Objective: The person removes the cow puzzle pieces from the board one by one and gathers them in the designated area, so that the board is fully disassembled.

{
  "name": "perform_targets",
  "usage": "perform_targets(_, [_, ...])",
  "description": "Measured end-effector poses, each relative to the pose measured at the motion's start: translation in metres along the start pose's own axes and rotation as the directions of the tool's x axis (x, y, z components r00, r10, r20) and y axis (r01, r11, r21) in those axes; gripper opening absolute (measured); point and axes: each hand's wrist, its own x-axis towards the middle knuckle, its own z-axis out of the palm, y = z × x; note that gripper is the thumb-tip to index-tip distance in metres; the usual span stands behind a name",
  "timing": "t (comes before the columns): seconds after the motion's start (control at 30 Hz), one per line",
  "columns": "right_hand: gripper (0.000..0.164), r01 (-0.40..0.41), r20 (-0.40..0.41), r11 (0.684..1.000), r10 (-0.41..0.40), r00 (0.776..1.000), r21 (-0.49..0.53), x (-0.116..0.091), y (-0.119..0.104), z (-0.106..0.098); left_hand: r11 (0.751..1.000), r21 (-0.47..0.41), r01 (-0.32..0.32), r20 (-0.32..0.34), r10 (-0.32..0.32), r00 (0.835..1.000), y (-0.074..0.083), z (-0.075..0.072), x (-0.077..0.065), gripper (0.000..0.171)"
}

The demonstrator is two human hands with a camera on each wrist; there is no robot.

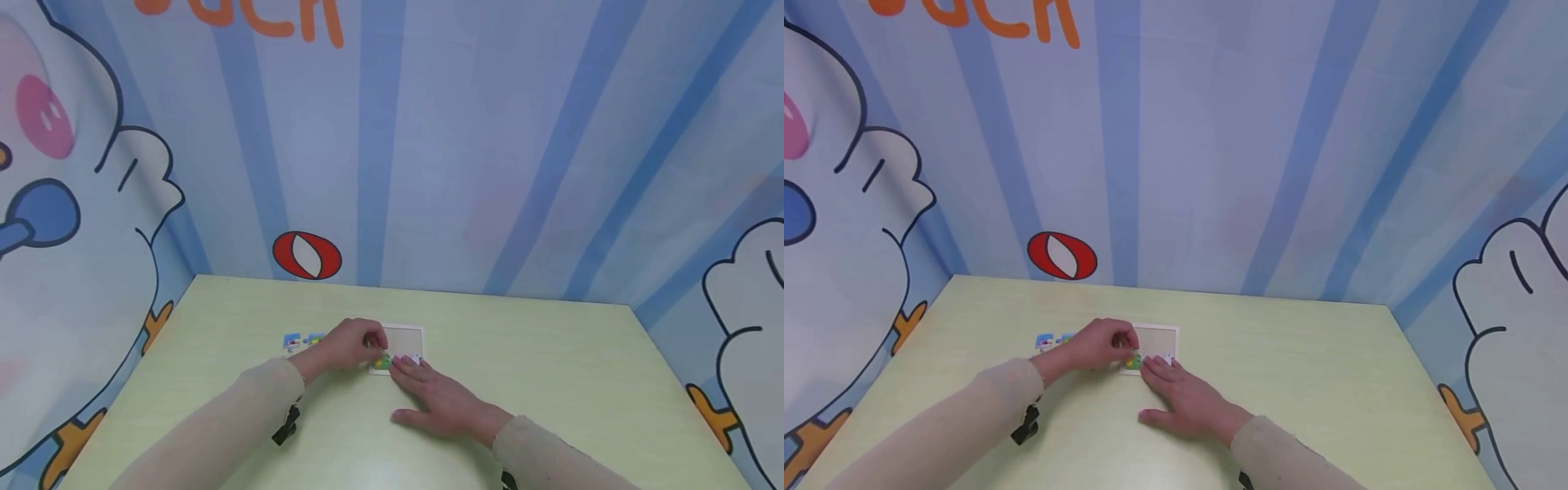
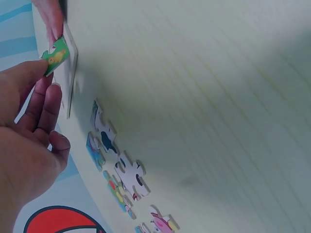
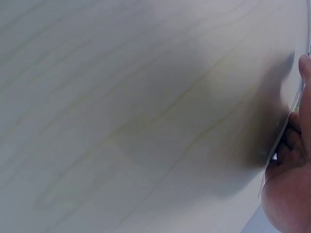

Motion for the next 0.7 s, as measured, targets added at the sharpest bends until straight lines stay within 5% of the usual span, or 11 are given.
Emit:
perform_targets(0.37, [0.082,-0.014,0.005,1.0,0.014,1.0,-0.021,0.0,-0.001,0.0,1.0,-0.005,0.005,0.004,-0.005,1.0,-0.008,-0.024,-0.007,0.009])
perform_targets(0.7, [0.082,-0.005,0.0,1.0,0.005,1.0,-0.029,0.0,-0.002,0.001,1.0,0.017,0.011,0.032,-0.011,0.999,-0.024,-0.049,-0.034,0.007])
